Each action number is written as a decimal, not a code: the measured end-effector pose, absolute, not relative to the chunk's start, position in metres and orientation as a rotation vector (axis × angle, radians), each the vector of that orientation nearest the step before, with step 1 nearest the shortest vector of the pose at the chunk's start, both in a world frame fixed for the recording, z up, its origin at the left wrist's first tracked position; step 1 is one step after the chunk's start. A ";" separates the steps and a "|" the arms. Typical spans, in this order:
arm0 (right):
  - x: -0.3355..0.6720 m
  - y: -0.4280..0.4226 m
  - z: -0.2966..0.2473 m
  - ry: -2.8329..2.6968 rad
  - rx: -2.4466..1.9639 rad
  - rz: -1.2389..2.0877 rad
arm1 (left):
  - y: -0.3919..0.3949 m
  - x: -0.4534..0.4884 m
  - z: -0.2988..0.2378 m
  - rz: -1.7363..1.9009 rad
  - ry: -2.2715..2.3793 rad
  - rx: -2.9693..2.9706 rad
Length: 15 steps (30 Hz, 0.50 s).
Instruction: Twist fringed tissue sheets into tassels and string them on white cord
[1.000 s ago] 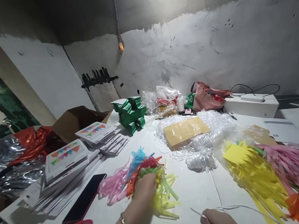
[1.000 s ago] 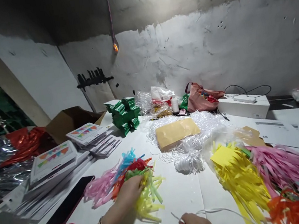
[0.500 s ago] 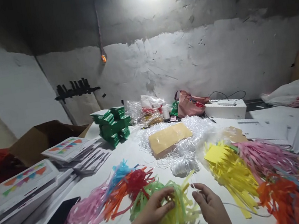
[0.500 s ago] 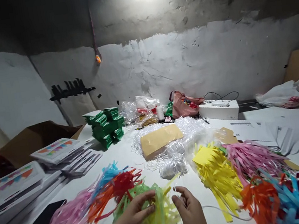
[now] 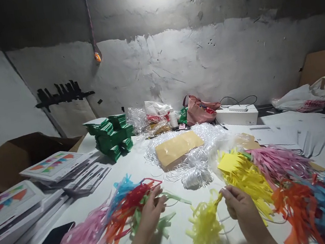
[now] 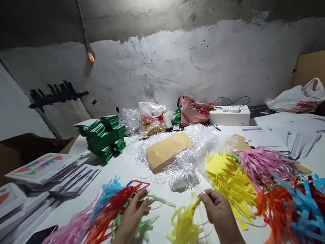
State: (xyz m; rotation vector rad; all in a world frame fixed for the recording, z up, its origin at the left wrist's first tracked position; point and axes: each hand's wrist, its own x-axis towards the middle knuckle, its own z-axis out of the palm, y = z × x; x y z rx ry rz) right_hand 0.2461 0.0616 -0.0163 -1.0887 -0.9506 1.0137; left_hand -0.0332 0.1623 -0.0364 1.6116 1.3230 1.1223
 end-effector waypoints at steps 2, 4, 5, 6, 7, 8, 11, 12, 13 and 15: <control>0.252 0.061 -0.012 -0.924 -1.057 1.025 | 0.164 -0.035 -0.033 1.176 1.343 1.609; 0.252 0.059 -0.009 -0.928 -1.043 1.040 | 0.157 -0.032 -0.026 1.231 1.309 1.663; 0.250 0.058 -0.008 -0.938 -1.044 1.050 | 0.150 -0.029 -0.022 1.252 1.275 1.704; 0.247 0.056 -0.007 -0.950 -1.046 1.061 | 0.142 -0.025 -0.018 1.262 1.233 1.749; 0.243 0.053 -0.006 -0.973 -1.053 1.068 | 0.132 -0.020 -0.014 1.261 1.185 1.791; 0.239 0.051 -0.004 -1.015 -1.059 1.070 | 0.122 -0.014 -0.011 1.248 1.135 1.830; 0.227 0.043 0.002 -1.233 -1.021 1.045 | 0.091 0.007 -0.004 1.105 0.910 1.930; 0.224 0.040 0.004 -1.308 -0.989 1.040 | 0.082 0.014 -0.004 1.023 0.830 1.937; 0.222 0.039 0.006 -1.361 -0.956 1.040 | 0.075 0.020 -0.003 0.927 0.768 1.919; 0.221 0.036 0.007 -1.393 -0.916 1.052 | 0.069 0.029 -0.004 0.747 0.735 1.824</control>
